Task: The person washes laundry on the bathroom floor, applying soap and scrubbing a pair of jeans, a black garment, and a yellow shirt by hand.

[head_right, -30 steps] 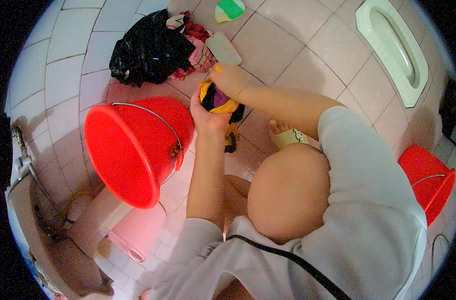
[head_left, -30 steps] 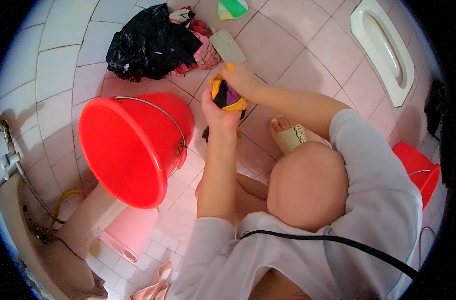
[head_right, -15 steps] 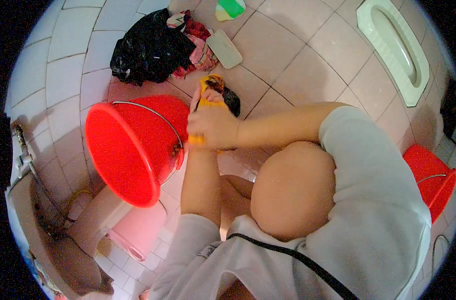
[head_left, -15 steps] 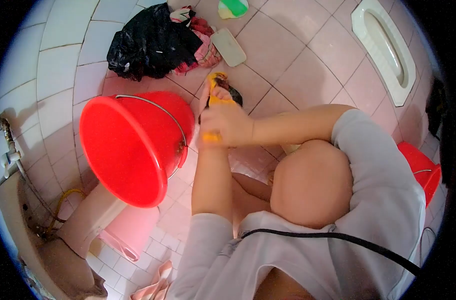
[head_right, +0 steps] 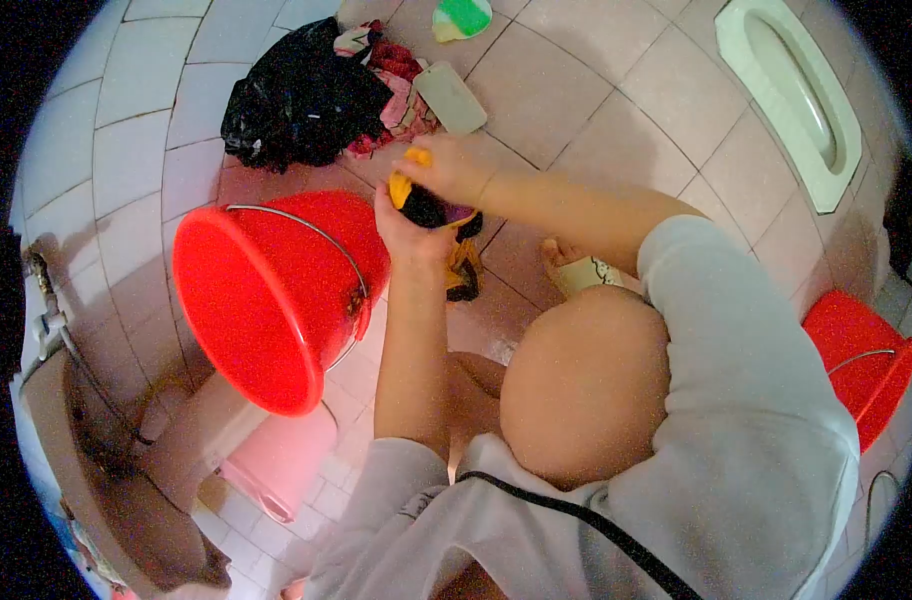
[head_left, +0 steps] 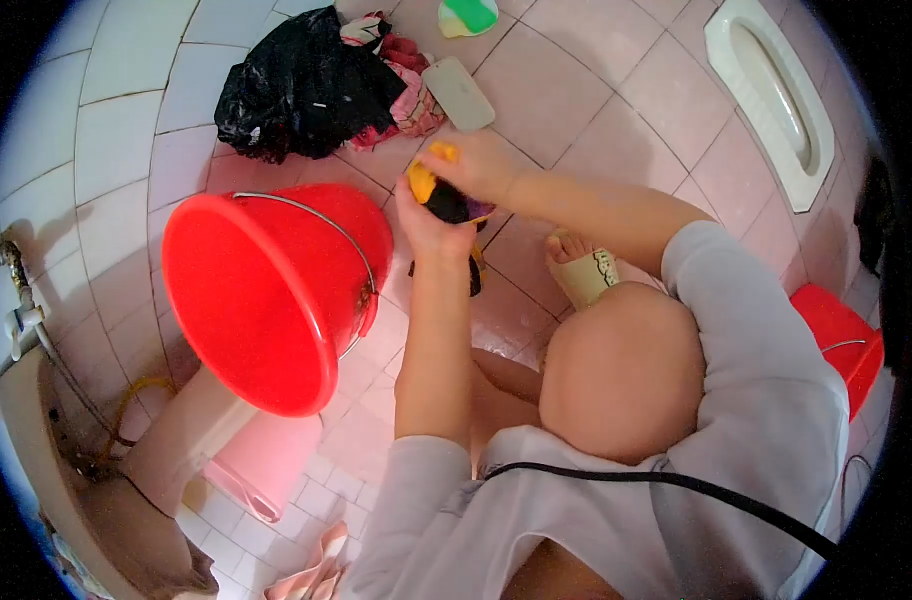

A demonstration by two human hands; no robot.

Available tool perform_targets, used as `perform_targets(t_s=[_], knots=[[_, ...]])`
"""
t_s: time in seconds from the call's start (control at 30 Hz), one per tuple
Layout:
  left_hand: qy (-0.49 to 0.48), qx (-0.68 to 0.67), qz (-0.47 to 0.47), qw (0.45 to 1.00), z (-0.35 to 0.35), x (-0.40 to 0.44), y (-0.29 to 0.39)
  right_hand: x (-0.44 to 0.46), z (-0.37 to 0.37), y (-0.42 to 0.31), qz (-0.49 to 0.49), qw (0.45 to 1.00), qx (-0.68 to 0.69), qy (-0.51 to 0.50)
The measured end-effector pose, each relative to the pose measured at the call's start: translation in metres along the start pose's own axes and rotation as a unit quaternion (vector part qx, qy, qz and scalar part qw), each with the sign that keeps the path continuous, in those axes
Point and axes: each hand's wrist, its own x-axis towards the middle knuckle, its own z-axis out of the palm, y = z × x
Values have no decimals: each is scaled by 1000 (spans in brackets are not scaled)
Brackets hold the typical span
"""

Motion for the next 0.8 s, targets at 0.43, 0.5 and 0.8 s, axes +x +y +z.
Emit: perform_targets(t_s=[0.43, 0.5, 0.8], knots=[[-208, 158, 25, 965, -76, 65, 41, -47, -36, -52, -378, 919, -71, -84], [-367, -30, -160, 916, -77, 97, 30, -50, -23, -61, -459, 885, 7, -69], [-134, -44, -34, 989, -26, 42, 11, -14, -7, -16, -86, 994, 36, 49]])
